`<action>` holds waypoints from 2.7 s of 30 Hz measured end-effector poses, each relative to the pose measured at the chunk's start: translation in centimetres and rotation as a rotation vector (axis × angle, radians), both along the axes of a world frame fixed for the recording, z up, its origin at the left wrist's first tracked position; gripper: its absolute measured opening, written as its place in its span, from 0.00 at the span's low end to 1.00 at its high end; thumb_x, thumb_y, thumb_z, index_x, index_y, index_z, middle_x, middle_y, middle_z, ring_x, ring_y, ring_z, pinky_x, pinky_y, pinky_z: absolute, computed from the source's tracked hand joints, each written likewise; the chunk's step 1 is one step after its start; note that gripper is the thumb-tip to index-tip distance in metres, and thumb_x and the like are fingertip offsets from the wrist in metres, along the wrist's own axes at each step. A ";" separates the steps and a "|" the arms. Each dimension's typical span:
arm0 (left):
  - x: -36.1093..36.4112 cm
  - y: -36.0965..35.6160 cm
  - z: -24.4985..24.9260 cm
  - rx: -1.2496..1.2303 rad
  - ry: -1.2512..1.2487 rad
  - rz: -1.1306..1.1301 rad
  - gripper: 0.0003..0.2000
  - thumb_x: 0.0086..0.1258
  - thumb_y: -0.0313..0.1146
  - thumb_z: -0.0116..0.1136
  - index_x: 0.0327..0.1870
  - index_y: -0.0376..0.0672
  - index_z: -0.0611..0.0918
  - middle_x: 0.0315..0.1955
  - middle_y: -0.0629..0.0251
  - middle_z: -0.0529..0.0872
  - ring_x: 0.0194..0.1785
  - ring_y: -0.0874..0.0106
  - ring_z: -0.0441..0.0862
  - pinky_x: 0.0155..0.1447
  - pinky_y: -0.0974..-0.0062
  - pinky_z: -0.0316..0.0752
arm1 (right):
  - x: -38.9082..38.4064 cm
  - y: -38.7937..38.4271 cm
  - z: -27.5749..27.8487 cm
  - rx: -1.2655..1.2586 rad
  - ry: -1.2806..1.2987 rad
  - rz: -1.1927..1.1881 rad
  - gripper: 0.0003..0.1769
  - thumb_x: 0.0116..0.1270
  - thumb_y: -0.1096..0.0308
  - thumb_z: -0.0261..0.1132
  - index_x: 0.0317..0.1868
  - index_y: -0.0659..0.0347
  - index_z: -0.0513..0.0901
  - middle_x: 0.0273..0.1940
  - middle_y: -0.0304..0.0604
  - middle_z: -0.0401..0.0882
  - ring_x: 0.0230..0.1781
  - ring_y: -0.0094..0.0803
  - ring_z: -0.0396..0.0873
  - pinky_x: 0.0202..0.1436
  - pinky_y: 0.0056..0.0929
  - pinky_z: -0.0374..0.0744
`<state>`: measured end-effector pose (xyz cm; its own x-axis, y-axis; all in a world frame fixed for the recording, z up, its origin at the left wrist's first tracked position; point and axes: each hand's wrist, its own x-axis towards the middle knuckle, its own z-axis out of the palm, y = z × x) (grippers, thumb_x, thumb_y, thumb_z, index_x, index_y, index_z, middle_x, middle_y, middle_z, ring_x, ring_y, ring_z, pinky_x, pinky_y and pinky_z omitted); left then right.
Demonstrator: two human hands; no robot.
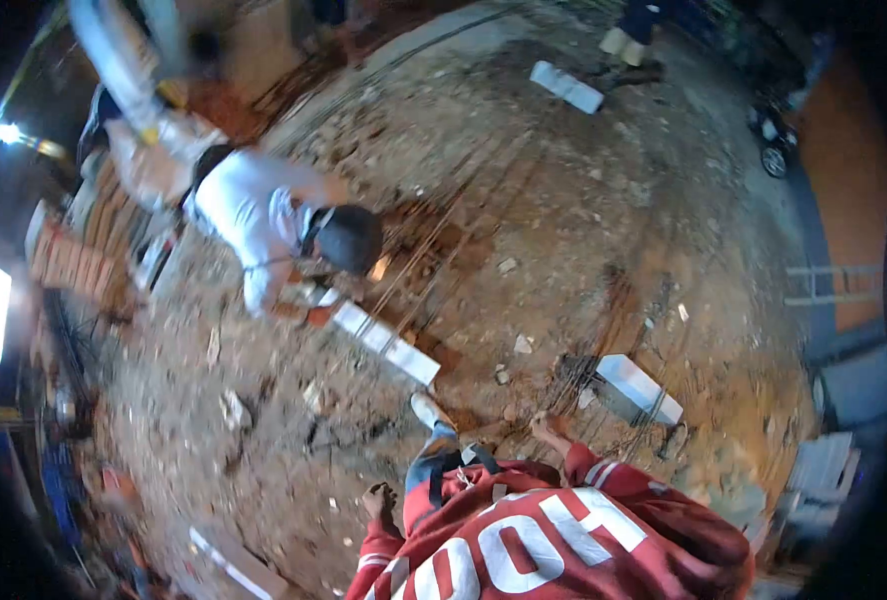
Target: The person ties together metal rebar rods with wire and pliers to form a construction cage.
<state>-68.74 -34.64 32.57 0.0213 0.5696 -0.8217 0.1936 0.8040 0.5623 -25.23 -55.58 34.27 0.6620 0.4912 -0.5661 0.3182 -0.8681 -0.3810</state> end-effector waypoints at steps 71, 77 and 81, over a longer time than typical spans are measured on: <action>4.4 1.6 -7.0 0.158 -0.154 0.161 0.10 0.67 0.27 0.56 0.46 0.32 0.82 0.32 0.56 0.85 0.31 0.66 0.85 0.35 0.72 0.82 | 10.2 6.5 1.5 -0.197 0.076 0.218 0.14 0.59 0.57 0.62 0.34 0.59 0.85 0.30 0.53 0.84 0.32 0.47 0.84 0.37 0.45 0.80; 5.0 2.9 0.3 0.075 -0.109 0.164 0.09 0.67 0.29 0.58 0.45 0.36 0.81 0.29 0.57 0.84 0.25 0.66 0.83 0.26 0.72 0.78 | 10.5 11.7 1.8 0.016 -0.124 0.109 0.14 0.60 0.57 0.62 0.33 0.59 0.85 0.29 0.52 0.84 0.31 0.46 0.84 0.37 0.45 0.80; 4.5 2.0 0.3 0.001 -0.044 0.207 0.07 0.67 0.29 0.57 0.43 0.38 0.80 0.27 0.57 0.84 0.22 0.65 0.81 0.21 0.73 0.74 | 10.2 13.1 4.7 0.030 -0.040 0.014 0.10 0.59 0.57 0.63 0.33 0.52 0.86 0.24 0.49 0.81 0.27 0.38 0.82 0.34 0.40 0.79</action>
